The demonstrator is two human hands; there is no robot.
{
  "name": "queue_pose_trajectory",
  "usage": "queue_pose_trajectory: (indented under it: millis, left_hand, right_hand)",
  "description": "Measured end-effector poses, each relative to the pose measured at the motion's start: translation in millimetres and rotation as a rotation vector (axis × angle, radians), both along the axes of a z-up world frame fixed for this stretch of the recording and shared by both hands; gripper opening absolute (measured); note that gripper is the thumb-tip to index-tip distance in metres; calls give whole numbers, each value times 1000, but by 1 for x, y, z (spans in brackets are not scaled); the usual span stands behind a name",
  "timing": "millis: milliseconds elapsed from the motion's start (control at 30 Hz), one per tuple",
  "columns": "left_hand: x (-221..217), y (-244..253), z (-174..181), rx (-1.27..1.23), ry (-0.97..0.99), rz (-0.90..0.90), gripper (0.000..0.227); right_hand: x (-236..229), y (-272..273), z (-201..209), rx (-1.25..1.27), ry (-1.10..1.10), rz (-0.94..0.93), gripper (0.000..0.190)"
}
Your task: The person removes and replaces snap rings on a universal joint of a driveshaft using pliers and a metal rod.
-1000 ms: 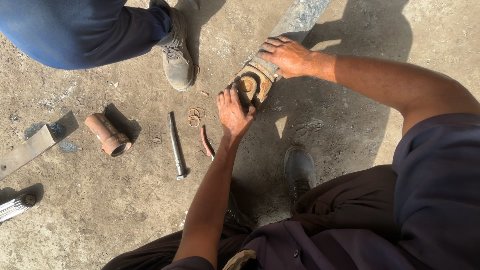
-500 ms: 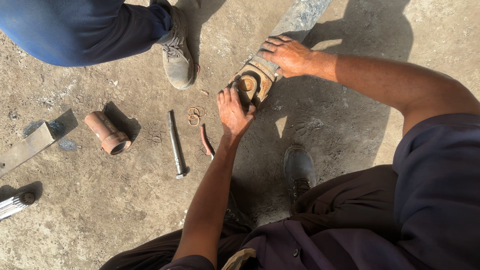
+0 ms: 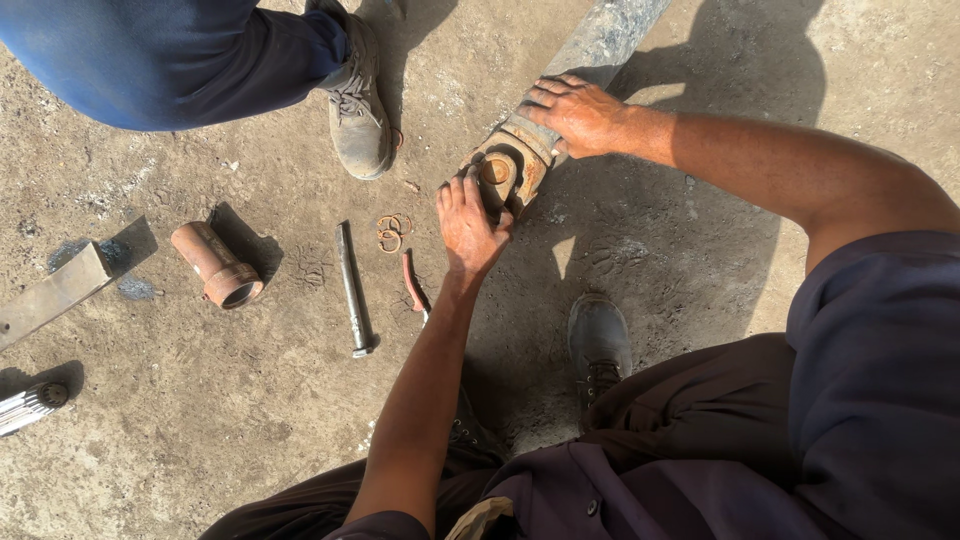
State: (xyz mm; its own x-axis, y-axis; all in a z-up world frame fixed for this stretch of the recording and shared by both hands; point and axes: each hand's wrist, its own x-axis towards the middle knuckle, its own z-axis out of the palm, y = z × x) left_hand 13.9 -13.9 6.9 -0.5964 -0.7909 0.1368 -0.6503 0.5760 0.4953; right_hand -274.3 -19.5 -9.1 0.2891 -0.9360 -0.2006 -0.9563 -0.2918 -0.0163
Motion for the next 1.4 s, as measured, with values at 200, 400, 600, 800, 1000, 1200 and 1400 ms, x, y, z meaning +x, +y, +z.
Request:
queue_pose_trajectory:
  millis: [200,400,600,800,1000,1200,1400]
  left_hand:
    - [-2,0,-3,31,-38,16,91]
    - [0,1,-4,-11,-38,27,88]
    - [-2,0,-9,4,-60,21,88]
    - [-1,-2,-18,-20,-92,17,86]
    - [0,-2,-13,21,-95,18,80]
    - [-3,-1,-10,-37,-67,20,87]
    - [0,1,-2,-71,-68,23,86]
  right_hand:
    - [0,-3,-3,9,17,16,96]
    - [0,-5,0,31,-78,10,98]
    - [-2,-2,-4,-7,-89,24,96]
    - [-2,-6,-9,4,-75,27,97]
    - [-2,-6,-4,20,-64,15,95]
    - [-1,-5,2,52,-73,-6,94]
    - [-3,2,14,-81,-133,68,84]
